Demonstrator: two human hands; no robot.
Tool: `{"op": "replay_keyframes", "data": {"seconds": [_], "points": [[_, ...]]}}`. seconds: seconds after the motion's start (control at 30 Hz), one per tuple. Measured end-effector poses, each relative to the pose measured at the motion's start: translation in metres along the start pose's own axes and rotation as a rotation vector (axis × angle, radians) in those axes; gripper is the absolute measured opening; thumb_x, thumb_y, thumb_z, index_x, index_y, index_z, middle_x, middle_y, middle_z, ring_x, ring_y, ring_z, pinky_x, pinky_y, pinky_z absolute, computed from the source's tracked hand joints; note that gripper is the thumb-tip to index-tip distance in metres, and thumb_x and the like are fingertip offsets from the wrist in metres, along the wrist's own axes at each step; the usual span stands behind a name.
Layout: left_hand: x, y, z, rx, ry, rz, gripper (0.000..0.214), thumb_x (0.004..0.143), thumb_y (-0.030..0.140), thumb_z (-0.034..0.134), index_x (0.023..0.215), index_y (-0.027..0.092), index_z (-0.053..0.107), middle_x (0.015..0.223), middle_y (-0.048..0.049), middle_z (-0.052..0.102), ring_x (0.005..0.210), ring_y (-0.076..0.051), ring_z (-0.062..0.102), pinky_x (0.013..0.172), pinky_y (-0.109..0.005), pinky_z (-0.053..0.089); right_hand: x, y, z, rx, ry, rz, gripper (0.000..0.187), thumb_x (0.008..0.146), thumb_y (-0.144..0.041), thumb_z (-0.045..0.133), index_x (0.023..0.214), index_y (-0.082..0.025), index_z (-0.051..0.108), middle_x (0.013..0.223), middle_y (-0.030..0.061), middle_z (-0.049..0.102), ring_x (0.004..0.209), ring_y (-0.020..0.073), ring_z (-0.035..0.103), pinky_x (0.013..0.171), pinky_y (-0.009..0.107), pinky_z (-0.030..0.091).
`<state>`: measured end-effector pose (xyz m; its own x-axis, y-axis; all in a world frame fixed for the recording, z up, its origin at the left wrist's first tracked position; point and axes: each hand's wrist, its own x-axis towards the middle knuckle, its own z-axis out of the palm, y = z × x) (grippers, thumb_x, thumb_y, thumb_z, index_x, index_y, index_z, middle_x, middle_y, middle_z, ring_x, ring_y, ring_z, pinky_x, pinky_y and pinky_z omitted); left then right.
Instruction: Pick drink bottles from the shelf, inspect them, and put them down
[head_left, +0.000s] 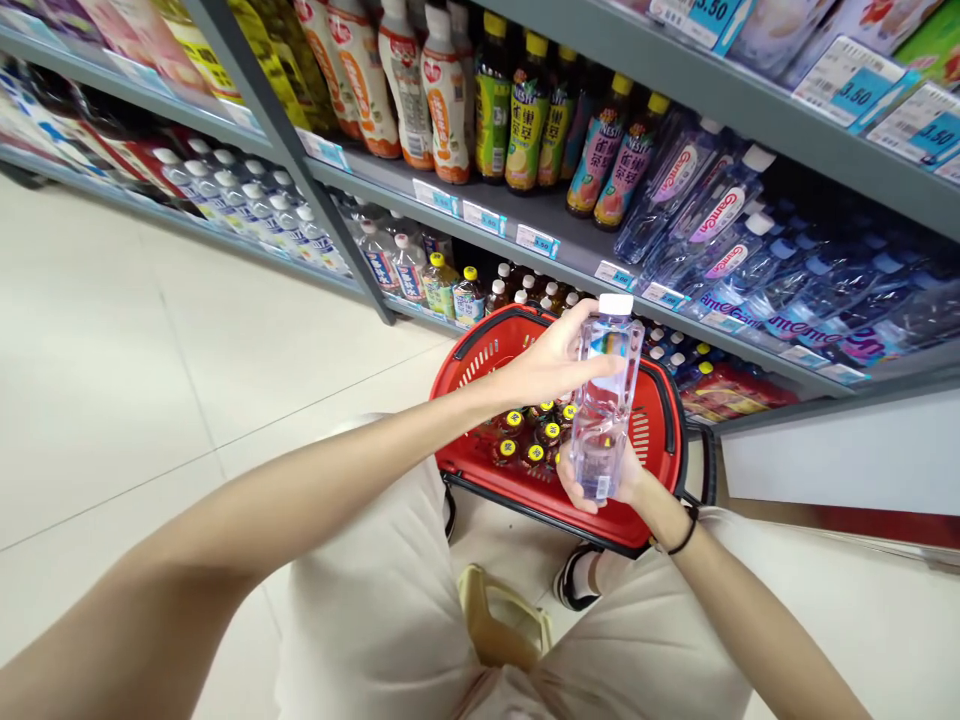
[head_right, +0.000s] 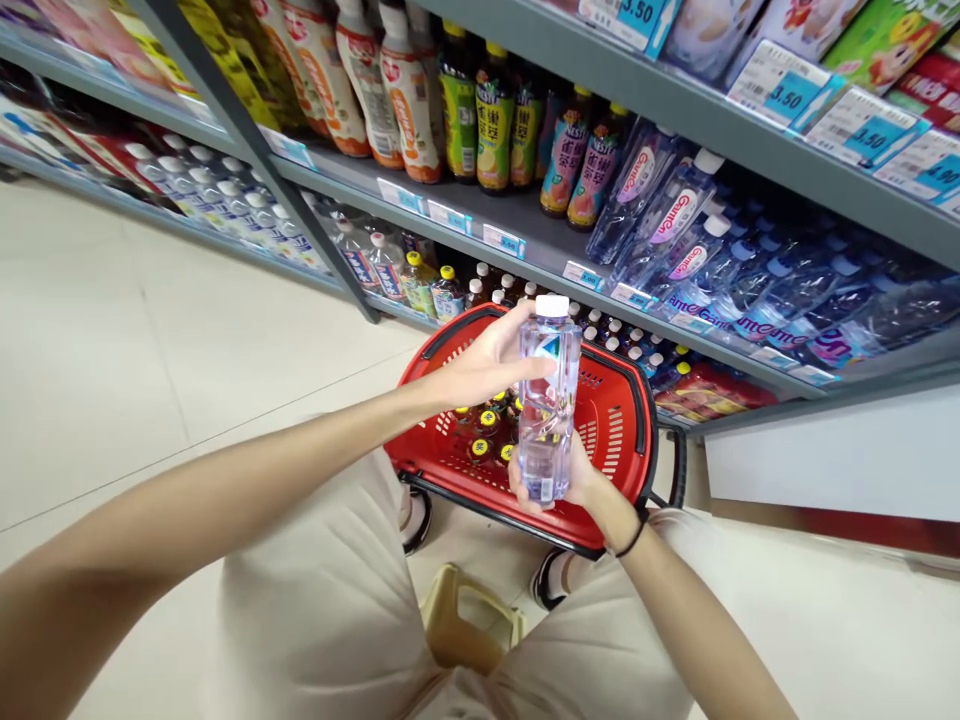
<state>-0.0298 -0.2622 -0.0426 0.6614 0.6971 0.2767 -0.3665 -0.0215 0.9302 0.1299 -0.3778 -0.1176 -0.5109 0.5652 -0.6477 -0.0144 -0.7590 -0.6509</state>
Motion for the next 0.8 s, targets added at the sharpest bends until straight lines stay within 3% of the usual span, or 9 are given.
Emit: {"op": "replay_keyframes", "data": {"seconds": [0.1, 0.17, 0.23, 0.37, 0.47, 0.6, 0.67, 0.7, 0.8], "points": [[-0.007, 0.0, 0.004, 0.09, -0.03, 0.031, 0.061, 0.084, 0.04, 0.082, 0.133, 0.018, 0.052, 0.127, -0.0094, 0.067, 0.115, -0.025, 0.068, 0.1, -0.035, 0.056, 0.004, 0.013, -0.019, -0.02, -0.249, 0.114, 0.094, 0.084, -0.082, -0.011, 0.075, -0.019, 0.058, 0.054, 0.0095, 0.056, 0.038, 0.0215, 0.052, 0.032, 0.03, 0.033], [-0.01, 0.0, 0.007, 0.119, -0.032, 0.045, 0.06, 0.083, 0.044, 0.085, 0.127, 0.018, 0.055, 0.117, -0.0075, 0.069, 0.103, -0.022, 0.069, 0.092, -0.034, 0.058, 0.013, 0.024, -0.032, -0.002, -0.466, 0.131, 0.081, 0.082, -0.089, 0.026, 0.074, -0.017, 0.061, 0.052, 0.0083, 0.057, 0.039, 0.0225, 0.056, 0.032, 0.03, 0.04], [-0.011, 0.002, 0.01, 0.139, -0.017, 0.092, 0.06, 0.078, 0.043, 0.089, 0.122, 0.017, 0.058, 0.109, -0.0065, 0.07, 0.096, -0.02, 0.068, 0.088, -0.033, 0.058, 0.026, 0.034, -0.043, 0.097, -0.773, 0.119, 0.076, 0.075, -0.087, 0.055, 0.076, -0.012, 0.065, 0.055, 0.0103, 0.062, 0.041, 0.0267, 0.062, 0.03, 0.032, 0.044], [-0.014, 0.011, 0.014, 0.189, 0.007, 0.151, 0.058, 0.068, 0.037, 0.096, 0.11, 0.016, 0.063, 0.101, -0.0049, 0.069, 0.088, -0.018, 0.066, 0.084, -0.031, 0.057, 0.047, 0.039, -0.051, 0.254, -1.164, 0.22, 0.069, 0.088, -0.072, 0.062, 0.094, -0.003, 0.073, 0.074, 0.0187, 0.074, 0.054, 0.0317, 0.073, 0.035, 0.037, 0.054], [-0.016, 0.017, 0.017, 0.13, -0.028, 0.136, 0.058, 0.067, 0.037, 0.097, 0.108, 0.016, 0.063, 0.096, -0.0043, 0.072, 0.084, -0.017, 0.068, 0.082, -0.031, 0.057, 0.053, 0.034, -0.044, 0.338, -1.328, 0.303, 0.076, 0.092, -0.071, 0.059, 0.106, 0.001, 0.076, 0.086, 0.0237, 0.076, 0.066, 0.0358, 0.078, 0.042, 0.041, 0.06], [-0.019, 0.017, 0.022, 0.076, -0.077, 0.153, 0.053, 0.07, 0.035, 0.094, 0.108, 0.016, 0.063, 0.095, -0.0049, 0.074, 0.083, -0.017, 0.07, 0.08, -0.029, 0.056, 0.052, 0.029, -0.028, 0.354, -1.434, 0.493, 0.082, 0.09, -0.075, 0.058, 0.105, 0.002, 0.079, 0.087, 0.0248, 0.076, 0.068, 0.0388, 0.078, 0.049, 0.049, 0.063], [-0.021, 0.016, 0.025, 0.093, -0.083, 0.156, 0.051, 0.069, 0.033, 0.094, 0.106, 0.016, 0.063, 0.094, -0.0047, 0.074, 0.082, -0.016, 0.069, 0.079, -0.028, 0.056, 0.046, 0.029, -0.022, 0.294, -1.429, 0.509, 0.078, 0.087, -0.075, 0.064, 0.097, 0.001, 0.08, 0.081, 0.0227, 0.076, 0.061, 0.0362, 0.076, 0.048, 0.047, 0.063], [-0.021, 0.017, 0.026, 0.103, -0.087, 0.151, 0.051, 0.068, 0.033, 0.094, 0.105, 0.016, 0.064, 0.092, -0.0043, 0.074, 0.081, -0.015, 0.068, 0.077, -0.028, 0.055, 0.041, 0.028, -0.02, 0.243, -1.366, 0.483, 0.077, 0.086, -0.076, 0.064, 0.092, -0.001, 0.079, 0.077, 0.0217, 0.075, 0.057, 0.0342, 0.075, 0.047, 0.045, 0.062], [-0.022, 0.017, 0.028, 0.091, -0.106, 0.128, 0.05, 0.068, 0.032, 0.095, 0.103, 0.015, 0.064, 0.089, -0.0033, 0.072, 0.077, -0.014, 0.066, 0.074, -0.026, 0.054, 0.027, 0.024, -0.016, 0.095, -0.881, 0.326, 0.078, 0.093, -0.081, 0.047, 0.085, -0.008, 0.073, 0.072, 0.0179, 0.073, 0.051, 0.0267, 0.07, 0.044, 0.037, 0.058]]}}
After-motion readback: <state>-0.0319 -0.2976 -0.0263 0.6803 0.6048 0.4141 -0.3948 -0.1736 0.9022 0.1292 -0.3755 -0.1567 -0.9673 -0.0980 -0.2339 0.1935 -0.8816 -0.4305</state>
